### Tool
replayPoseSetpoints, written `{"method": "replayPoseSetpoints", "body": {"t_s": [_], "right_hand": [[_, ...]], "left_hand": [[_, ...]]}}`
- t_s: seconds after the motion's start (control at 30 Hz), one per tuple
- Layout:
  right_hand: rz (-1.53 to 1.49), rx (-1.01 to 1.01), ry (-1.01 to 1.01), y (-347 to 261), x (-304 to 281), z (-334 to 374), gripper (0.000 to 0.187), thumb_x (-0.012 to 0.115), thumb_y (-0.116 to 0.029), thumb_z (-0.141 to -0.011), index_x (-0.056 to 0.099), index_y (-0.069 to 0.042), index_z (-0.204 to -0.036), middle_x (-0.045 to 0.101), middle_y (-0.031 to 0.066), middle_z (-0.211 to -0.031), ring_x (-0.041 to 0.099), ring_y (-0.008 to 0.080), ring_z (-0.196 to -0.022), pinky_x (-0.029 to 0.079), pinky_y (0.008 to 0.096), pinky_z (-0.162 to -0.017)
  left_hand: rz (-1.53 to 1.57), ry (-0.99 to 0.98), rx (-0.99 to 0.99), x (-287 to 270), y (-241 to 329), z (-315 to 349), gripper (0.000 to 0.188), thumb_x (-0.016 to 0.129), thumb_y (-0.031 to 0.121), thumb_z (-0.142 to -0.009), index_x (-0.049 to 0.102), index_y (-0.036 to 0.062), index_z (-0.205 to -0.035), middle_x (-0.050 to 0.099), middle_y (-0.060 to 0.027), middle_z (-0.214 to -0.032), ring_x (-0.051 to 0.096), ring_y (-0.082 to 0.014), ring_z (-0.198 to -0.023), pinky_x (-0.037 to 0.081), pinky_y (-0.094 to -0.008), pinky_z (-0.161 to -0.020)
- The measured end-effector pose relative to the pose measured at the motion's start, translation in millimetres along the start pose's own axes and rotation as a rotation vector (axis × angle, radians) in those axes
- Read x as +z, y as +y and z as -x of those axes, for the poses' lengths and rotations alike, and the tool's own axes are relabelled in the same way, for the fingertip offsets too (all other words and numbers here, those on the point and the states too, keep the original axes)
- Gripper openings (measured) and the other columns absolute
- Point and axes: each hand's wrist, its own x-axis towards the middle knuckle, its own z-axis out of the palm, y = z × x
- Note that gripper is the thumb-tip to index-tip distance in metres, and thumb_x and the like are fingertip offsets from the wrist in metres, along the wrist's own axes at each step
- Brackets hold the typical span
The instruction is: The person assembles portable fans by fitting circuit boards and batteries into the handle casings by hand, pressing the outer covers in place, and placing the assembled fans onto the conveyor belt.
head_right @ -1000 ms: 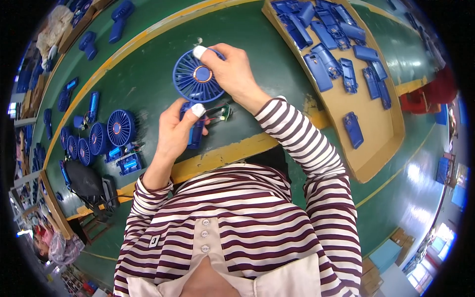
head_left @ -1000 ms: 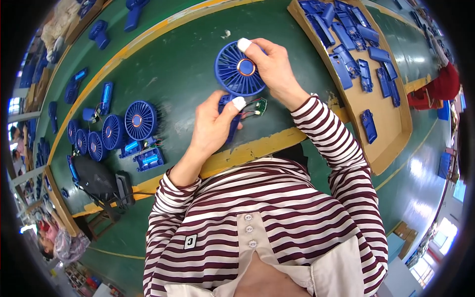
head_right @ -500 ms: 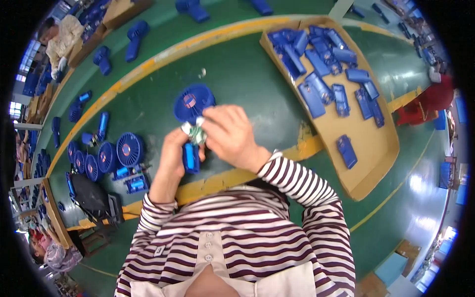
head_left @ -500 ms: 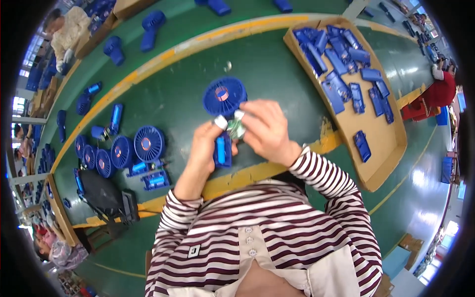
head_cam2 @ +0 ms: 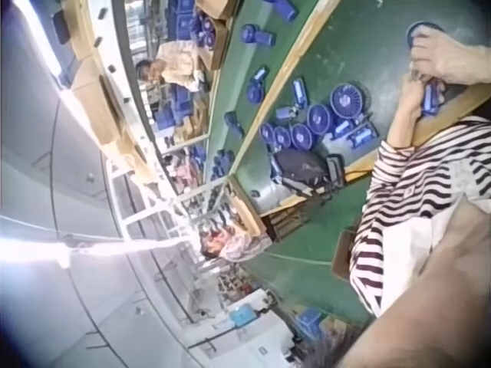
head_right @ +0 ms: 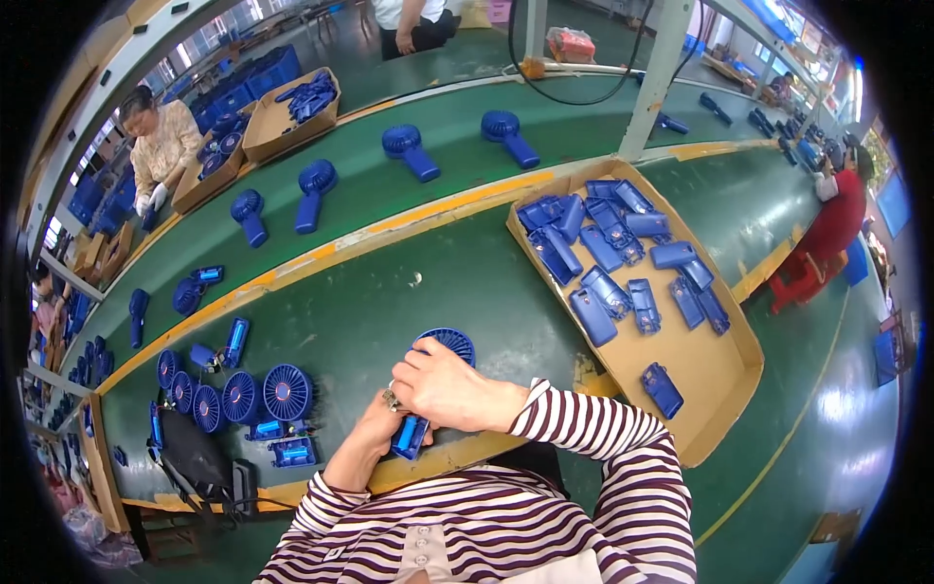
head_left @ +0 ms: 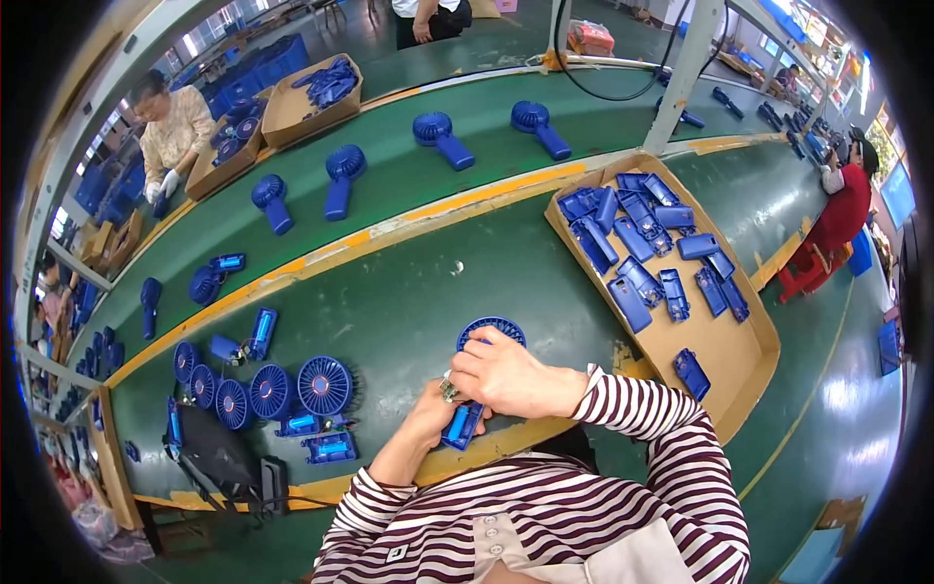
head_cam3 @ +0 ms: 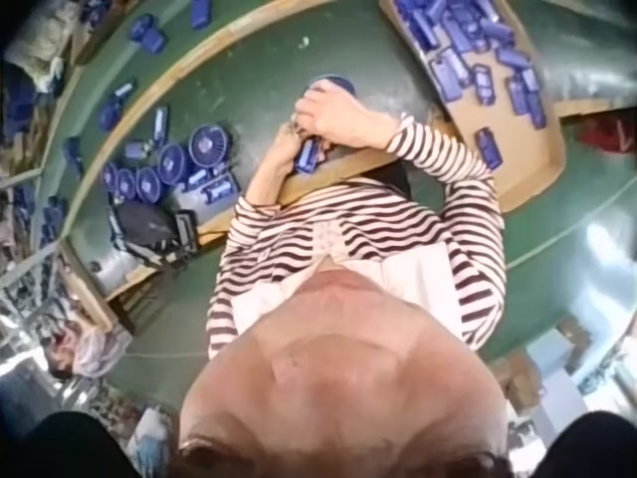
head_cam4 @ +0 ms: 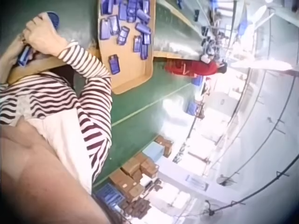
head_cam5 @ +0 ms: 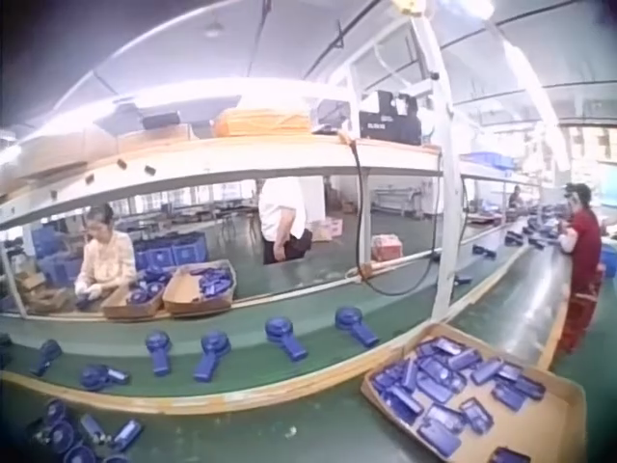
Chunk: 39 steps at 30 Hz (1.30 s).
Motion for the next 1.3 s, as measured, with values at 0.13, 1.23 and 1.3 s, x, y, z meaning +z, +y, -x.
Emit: {"method": "replayPoseSetpoints", "body": {"t_s": [0.13,1.23,1.3], "right_hand": [[-0.050,0.001,0.142,5.3,6.2,-1.6,0.022,0.059,-0.015,-0.062,0.059,-0.006,-0.082,0.054,0.0028,-0.081,0.053,0.0175,-0.079,0.038,0.0360,-0.087],[-0.035,0.335,0.567,-30.2,76.4,26.6,0.014,0.064,-0.006,-0.062,0.059,-0.007,-0.075,0.060,0.0072,-0.096,0.059,0.0228,-0.093,0.031,0.0508,-0.094],[-0.034,0.343,0.557,-28.4,78.7,26.7,0.014,0.064,-0.007,-0.062,0.059,-0.007,-0.075,0.061,0.0072,-0.096,0.059,0.0229,-0.094,0.029,0.0512,-0.095]], "left_hand": [[-0.009,-0.013,-0.005,-2.9,2.2,-0.6,0.027,0.057,0.024,-0.083,0.056,-0.0020,-0.086,0.060,-0.0116,-0.069,0.059,-0.0182,-0.051,0.047,-0.0265,-0.044],[0.355,0.282,0.316,0.0,-11.0,-1.9,0.028,0.047,0.023,-0.091,0.055,-0.0003,-0.104,0.062,-0.0078,-0.092,0.059,-0.0131,-0.080,0.048,-0.0245,-0.070],[0.366,0.290,0.332,0.1,-11.1,-4.1,0.028,0.048,0.023,-0.091,0.056,-0.0001,-0.104,0.062,-0.0071,-0.093,0.059,-0.0126,-0.080,0.048,-0.0241,-0.070]]}}
